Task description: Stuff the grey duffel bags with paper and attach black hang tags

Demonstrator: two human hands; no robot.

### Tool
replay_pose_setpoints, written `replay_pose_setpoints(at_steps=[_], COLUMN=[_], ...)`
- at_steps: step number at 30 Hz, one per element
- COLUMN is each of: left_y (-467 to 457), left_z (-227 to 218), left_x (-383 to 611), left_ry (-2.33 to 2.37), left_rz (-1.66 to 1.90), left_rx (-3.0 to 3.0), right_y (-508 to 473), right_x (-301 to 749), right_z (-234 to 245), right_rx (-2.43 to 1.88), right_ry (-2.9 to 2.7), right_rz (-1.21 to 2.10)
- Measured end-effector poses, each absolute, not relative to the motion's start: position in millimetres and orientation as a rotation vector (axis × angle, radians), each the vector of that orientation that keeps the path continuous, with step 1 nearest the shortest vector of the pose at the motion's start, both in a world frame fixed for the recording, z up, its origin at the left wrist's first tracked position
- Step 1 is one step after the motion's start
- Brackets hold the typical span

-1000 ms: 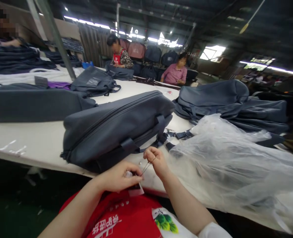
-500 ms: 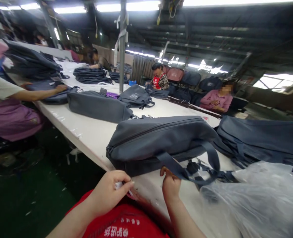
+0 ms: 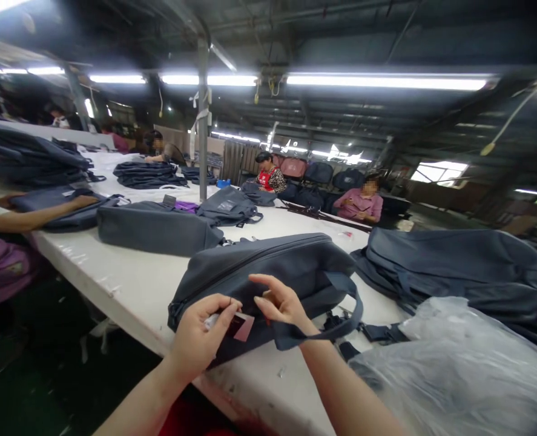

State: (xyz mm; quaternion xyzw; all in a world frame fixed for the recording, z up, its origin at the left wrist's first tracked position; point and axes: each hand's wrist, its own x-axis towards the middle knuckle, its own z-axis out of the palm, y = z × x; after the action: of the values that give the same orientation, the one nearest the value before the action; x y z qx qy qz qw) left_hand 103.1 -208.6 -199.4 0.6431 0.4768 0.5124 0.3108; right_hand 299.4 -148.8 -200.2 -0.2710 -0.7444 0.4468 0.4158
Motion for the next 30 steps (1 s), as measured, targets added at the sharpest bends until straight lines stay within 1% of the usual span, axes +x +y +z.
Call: replay_pose_setpoints(at_steps=[3, 5, 8, 16, 18, 21, 23, 25, 27, 30], left_y=[-208.9, -208.4, -206.6, -202.1, -201.8, -203.8, -205.4, -204.9, -201.1, -192.0], left_z=[-195.4, -195.5, -197.8, -193.5, -194.6, -199.1, -202.1, -203.4, -202.2, -194.5], left_x=[109.7, 113.4, 116.5, 119.9, 119.5, 122.8, 130.7, 143.3, 157.5, 173.2], left_ry=[1.181, 1.198, 1.236, 1.272, 1.287, 1.416, 1.647, 1.898, 2.073, 2.150], left_rz=[1.260, 1.221, 1.186, 1.051, 1.026, 0.904, 0.741, 0.595, 0.530, 0.497], left_rx=[1.911, 1.996, 2.042, 2.115, 2.177, 2.363, 2.473, 2.502, 2.476, 2.450], right_y=[-150.4, -153.5, -154.2, -144.8, -144.3, -139.7, -133.8, -128.3, -125.0, -122.6], right_x=[308.2, 310.7, 311.2, 312.7, 314.5, 318.2, 320.0, 320.2, 318.9, 317.6], right_z=[-178.5, -167.9, -162.1, -168.7, -167.3, -166.8, -168.5, -170.5, -171.0, -169.3], right_rx=[-0.610, -0.559, -0.512, -0.487, -0.468, -0.484, -0.535, -0.580, -0.596, -0.592], right_ry=[-2.219, -2.343, -2.373, -2.318, -2.236, -1.990, -1.871, -1.843, -1.858, -1.858], right_rz=[1.025, 0.966, 0.911, 0.735, 0.789, 1.111, 1.294, 1.312, 1.255, 1.195])
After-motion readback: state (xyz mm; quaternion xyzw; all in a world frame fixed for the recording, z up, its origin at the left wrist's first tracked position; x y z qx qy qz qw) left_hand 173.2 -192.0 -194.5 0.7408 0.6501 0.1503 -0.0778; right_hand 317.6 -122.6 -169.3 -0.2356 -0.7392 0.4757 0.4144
